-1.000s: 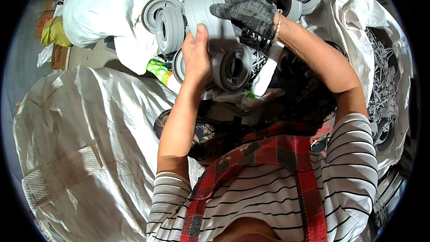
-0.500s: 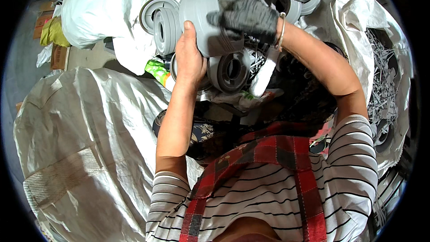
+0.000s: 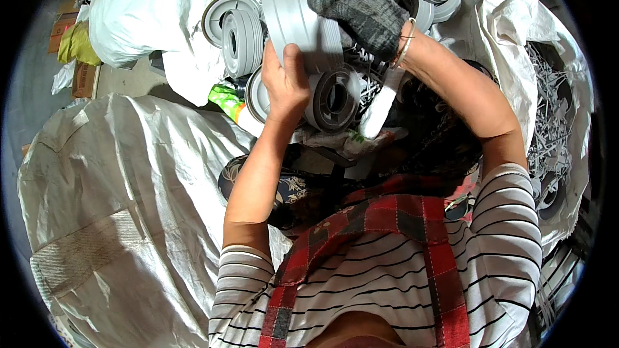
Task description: The person sits on the floor and sorts gray plastic rings from a large white sack. They pick up rings one by one, inspect them, and place them into a growing stack on the sack. The person wears gloves and continues this repetitive sorting process throughout the clip.
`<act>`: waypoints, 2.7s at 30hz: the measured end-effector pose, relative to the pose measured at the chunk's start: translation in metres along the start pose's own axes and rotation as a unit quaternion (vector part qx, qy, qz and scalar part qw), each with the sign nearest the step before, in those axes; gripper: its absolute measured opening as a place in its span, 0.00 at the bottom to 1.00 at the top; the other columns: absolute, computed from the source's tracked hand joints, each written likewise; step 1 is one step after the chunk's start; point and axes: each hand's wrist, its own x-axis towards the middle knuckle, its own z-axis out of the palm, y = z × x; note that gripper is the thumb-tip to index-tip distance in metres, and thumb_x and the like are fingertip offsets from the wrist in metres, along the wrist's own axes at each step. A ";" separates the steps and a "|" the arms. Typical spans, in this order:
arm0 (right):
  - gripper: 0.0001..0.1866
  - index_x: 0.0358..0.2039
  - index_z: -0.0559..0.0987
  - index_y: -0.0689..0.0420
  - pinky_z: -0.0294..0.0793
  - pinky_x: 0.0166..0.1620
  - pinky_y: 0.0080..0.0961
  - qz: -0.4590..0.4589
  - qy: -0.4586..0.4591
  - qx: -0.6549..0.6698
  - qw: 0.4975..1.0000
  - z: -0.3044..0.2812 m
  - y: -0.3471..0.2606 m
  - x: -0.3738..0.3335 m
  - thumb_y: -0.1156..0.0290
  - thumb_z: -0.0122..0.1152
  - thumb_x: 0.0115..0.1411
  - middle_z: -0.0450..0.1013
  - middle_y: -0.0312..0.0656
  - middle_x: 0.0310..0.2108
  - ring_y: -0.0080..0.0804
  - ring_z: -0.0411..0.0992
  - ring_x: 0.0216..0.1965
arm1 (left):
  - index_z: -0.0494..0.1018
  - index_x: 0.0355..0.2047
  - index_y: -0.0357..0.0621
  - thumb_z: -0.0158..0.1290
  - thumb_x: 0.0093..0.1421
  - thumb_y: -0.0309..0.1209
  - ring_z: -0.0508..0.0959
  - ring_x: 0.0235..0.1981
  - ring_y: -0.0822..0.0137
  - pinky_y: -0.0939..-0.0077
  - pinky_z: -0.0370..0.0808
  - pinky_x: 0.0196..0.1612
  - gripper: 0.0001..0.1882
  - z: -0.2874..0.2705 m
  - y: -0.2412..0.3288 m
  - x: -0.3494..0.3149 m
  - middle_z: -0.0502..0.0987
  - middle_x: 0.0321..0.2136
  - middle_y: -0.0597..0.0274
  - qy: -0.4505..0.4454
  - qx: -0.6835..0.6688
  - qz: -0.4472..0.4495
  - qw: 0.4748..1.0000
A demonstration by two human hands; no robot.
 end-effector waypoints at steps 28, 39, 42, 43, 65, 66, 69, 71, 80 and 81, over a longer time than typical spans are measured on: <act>0.17 0.35 0.79 0.58 0.73 0.35 0.32 -0.151 -0.464 0.092 0.868 0.035 0.020 0.003 0.58 0.57 0.53 0.76 0.44 0.33 0.37 0.72 0.30 | 0.70 0.39 0.32 0.60 0.54 0.36 0.74 0.33 0.68 0.73 0.70 0.43 0.19 -0.060 -0.013 0.018 0.75 0.32 0.57 0.144 -0.395 -0.106 0.901; 0.13 0.35 0.80 0.59 0.74 0.44 0.37 0.182 -0.370 -0.102 0.905 0.184 0.103 -0.047 0.71 0.49 0.52 0.74 0.52 0.40 0.45 0.74 0.42 | 0.70 0.39 0.30 0.54 0.59 0.38 0.76 0.32 0.66 0.72 0.74 0.39 0.19 -0.059 -0.029 0.006 0.76 0.31 0.53 0.085 -0.333 -0.162 0.925; 0.16 0.40 0.78 0.57 0.72 0.46 0.35 0.226 -0.358 -0.059 0.904 0.151 0.088 -0.008 0.65 0.53 0.52 0.73 0.53 0.41 0.44 0.74 0.43 | 0.70 0.38 0.32 0.56 0.58 0.36 0.75 0.33 0.68 0.75 0.71 0.40 0.17 -0.061 -0.031 0.007 0.75 0.31 0.57 0.093 -0.379 -0.182 0.902; 0.17 0.40 0.78 0.56 0.71 0.47 0.35 0.241 -0.278 0.015 0.930 0.135 0.073 0.007 0.61 0.53 0.53 0.73 0.52 0.42 0.43 0.73 0.44 | 0.71 0.37 0.34 0.57 0.57 0.35 0.74 0.33 0.70 0.76 0.70 0.40 0.15 -0.062 -0.031 0.007 0.75 0.31 0.59 0.102 -0.400 -0.187 0.891; 0.30 0.49 0.71 0.58 0.64 0.54 0.37 -0.050 -0.017 0.136 0.989 0.039 -0.037 0.031 0.61 0.64 0.44 0.71 0.50 0.44 0.47 0.67 0.49 | 0.63 0.51 0.29 0.55 0.57 0.46 0.74 0.46 0.62 0.67 0.71 0.50 0.33 -0.066 -0.008 0.004 0.72 0.46 0.52 -0.123 -0.409 -0.223 0.876; 0.31 0.49 0.71 0.57 0.65 0.53 0.37 -0.028 -0.002 0.151 0.988 0.047 -0.034 0.029 0.60 0.65 0.43 0.71 0.51 0.44 0.47 0.68 0.48 | 0.63 0.51 0.29 0.55 0.57 0.46 0.74 0.46 0.62 0.67 0.71 0.50 0.33 -0.063 -0.010 0.002 0.72 0.46 0.52 -0.114 -0.398 -0.202 0.887; 0.30 0.48 0.72 0.54 0.70 0.47 0.34 0.070 0.020 0.266 0.961 0.052 -0.035 0.029 0.60 0.67 0.43 0.72 0.50 0.42 0.45 0.71 0.43 | 0.63 0.50 0.27 0.55 0.57 0.49 0.73 0.45 0.64 0.71 0.69 0.49 0.35 -0.055 -0.018 -0.007 0.72 0.45 0.53 -0.078 -0.338 -0.144 0.927; 0.23 0.46 0.72 0.55 0.74 0.37 0.28 0.189 -0.031 0.501 0.844 0.049 -0.035 0.026 0.64 0.63 0.49 0.73 0.43 0.38 0.35 0.74 0.37 | 0.66 0.49 0.31 0.56 0.57 0.39 0.72 0.42 0.70 0.75 0.68 0.47 0.26 -0.058 -0.010 -0.006 0.73 0.42 0.58 -0.125 -0.155 -0.181 0.963; 0.12 0.45 0.73 0.58 0.76 0.44 0.26 -0.055 -0.008 0.525 0.849 0.069 0.006 0.009 0.71 0.47 0.61 0.74 0.41 0.40 0.31 0.74 0.40 | 0.60 0.59 0.38 0.57 0.48 0.22 0.67 0.56 0.56 0.71 0.61 0.58 0.36 -0.070 -0.019 -0.012 0.67 0.54 0.49 -0.186 -0.013 0.058 0.981; 0.13 0.45 0.74 0.58 0.74 0.45 0.26 0.050 -0.066 0.579 0.811 0.068 -0.003 0.003 0.72 0.48 0.60 0.74 0.40 0.41 0.32 0.73 0.41 | 0.62 0.57 0.37 0.58 0.48 0.23 0.68 0.55 0.56 0.71 0.62 0.57 0.34 -0.072 -0.012 -0.010 0.68 0.53 0.49 -0.179 0.040 0.122 0.975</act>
